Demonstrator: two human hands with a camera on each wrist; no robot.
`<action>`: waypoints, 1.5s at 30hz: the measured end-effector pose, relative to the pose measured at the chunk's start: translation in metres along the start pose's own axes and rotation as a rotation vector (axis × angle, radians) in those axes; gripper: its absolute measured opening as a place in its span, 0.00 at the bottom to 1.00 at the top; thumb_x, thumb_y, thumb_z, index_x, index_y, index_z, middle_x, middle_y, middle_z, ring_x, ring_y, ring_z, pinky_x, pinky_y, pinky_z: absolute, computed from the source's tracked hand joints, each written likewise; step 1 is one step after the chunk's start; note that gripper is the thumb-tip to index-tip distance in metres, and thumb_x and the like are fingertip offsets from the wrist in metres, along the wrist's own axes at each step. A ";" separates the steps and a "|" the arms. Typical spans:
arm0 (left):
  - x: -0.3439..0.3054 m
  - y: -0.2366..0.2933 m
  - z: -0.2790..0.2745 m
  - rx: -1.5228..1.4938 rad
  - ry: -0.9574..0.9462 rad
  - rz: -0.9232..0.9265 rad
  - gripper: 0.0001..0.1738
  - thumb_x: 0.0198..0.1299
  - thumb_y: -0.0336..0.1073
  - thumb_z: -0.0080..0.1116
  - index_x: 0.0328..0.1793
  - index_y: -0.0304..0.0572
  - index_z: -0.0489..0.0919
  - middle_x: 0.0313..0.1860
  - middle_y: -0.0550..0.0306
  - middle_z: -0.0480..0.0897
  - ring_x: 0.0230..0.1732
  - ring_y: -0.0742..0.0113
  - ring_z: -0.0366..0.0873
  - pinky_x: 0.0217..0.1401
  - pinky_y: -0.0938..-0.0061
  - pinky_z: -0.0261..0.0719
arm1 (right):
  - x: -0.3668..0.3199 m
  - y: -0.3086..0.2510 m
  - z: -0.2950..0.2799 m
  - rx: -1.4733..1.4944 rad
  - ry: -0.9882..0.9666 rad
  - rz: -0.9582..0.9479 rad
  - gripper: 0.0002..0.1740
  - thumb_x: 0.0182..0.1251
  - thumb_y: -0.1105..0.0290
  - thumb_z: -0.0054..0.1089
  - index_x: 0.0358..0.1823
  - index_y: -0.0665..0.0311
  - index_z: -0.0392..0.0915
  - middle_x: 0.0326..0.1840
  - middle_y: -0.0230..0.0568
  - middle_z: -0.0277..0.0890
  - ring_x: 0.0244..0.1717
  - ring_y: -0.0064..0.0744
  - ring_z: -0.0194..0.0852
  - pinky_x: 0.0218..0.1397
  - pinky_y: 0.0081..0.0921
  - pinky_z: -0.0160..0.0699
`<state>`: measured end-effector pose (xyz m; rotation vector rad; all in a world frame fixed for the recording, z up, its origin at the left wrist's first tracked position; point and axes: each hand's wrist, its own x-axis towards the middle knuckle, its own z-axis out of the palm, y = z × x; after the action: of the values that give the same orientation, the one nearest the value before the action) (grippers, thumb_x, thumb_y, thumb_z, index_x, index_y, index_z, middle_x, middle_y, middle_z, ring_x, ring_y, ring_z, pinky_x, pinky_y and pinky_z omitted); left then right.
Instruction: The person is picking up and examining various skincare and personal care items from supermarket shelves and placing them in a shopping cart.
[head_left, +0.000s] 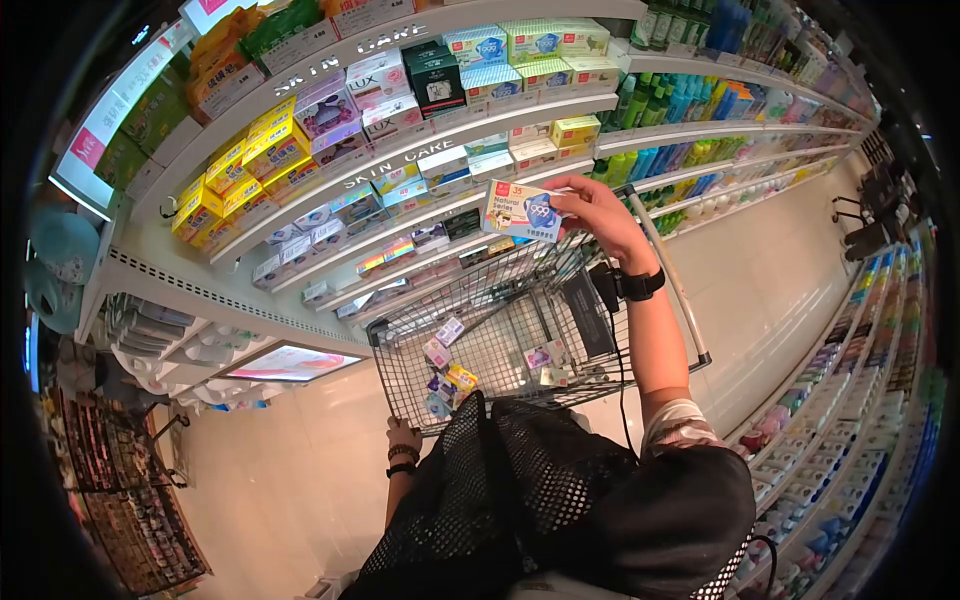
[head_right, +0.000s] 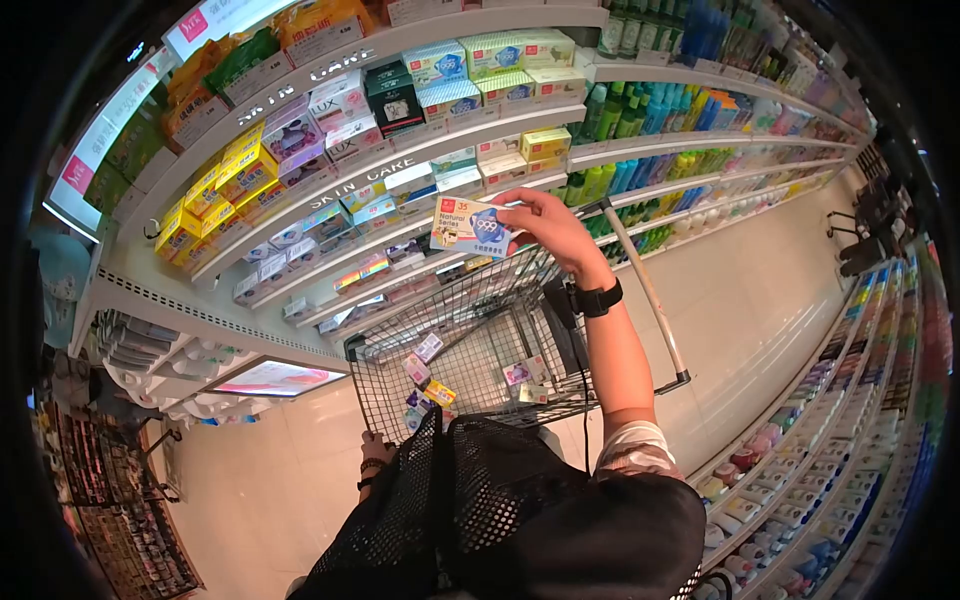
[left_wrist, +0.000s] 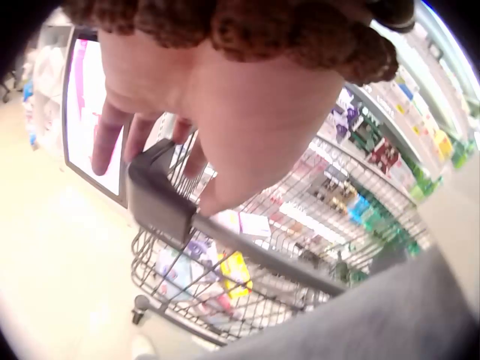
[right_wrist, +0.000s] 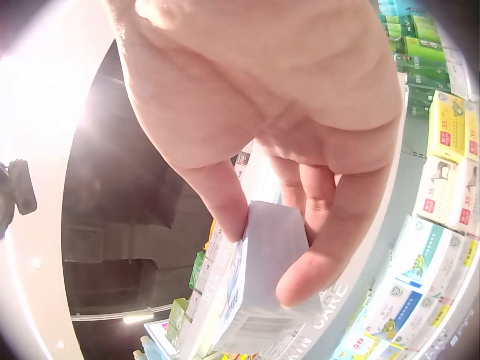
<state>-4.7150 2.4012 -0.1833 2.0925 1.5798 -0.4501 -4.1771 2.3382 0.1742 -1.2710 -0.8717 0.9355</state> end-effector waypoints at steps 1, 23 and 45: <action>-0.004 -0.001 0.005 -0.015 0.006 -0.012 0.26 0.60 0.39 0.62 0.64 0.42 0.78 0.79 0.45 0.56 0.68 0.35 0.68 0.66 0.47 0.79 | 0.004 -0.006 0.000 -0.060 0.038 -0.047 0.19 0.72 0.69 0.63 0.61 0.68 0.77 0.42 0.38 0.84 0.40 0.23 0.83 0.40 0.23 0.85; 0.029 -0.025 0.051 -0.179 0.049 0.034 0.21 0.66 0.39 0.52 0.64 0.46 0.78 0.70 0.48 0.73 0.68 0.40 0.67 0.74 0.49 0.64 | 0.211 -0.045 -0.026 -1.022 0.443 -0.977 0.15 0.74 0.68 0.58 0.58 0.51 0.84 0.53 0.51 0.77 0.52 0.53 0.78 0.55 0.40 0.79; 0.034 -0.019 0.050 -0.099 0.002 0.108 0.23 0.69 0.40 0.51 0.69 0.47 0.75 0.70 0.48 0.72 0.67 0.37 0.68 0.70 0.47 0.72 | 0.012 0.282 -0.050 -1.076 0.391 0.013 0.11 0.69 0.66 0.54 0.45 0.58 0.84 0.29 0.46 0.83 0.33 0.51 0.83 0.36 0.45 0.80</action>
<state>-4.7229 2.4049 -0.2462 2.0911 1.4518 -0.3259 -4.1501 2.3468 -0.1111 -2.2688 -1.0781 0.1339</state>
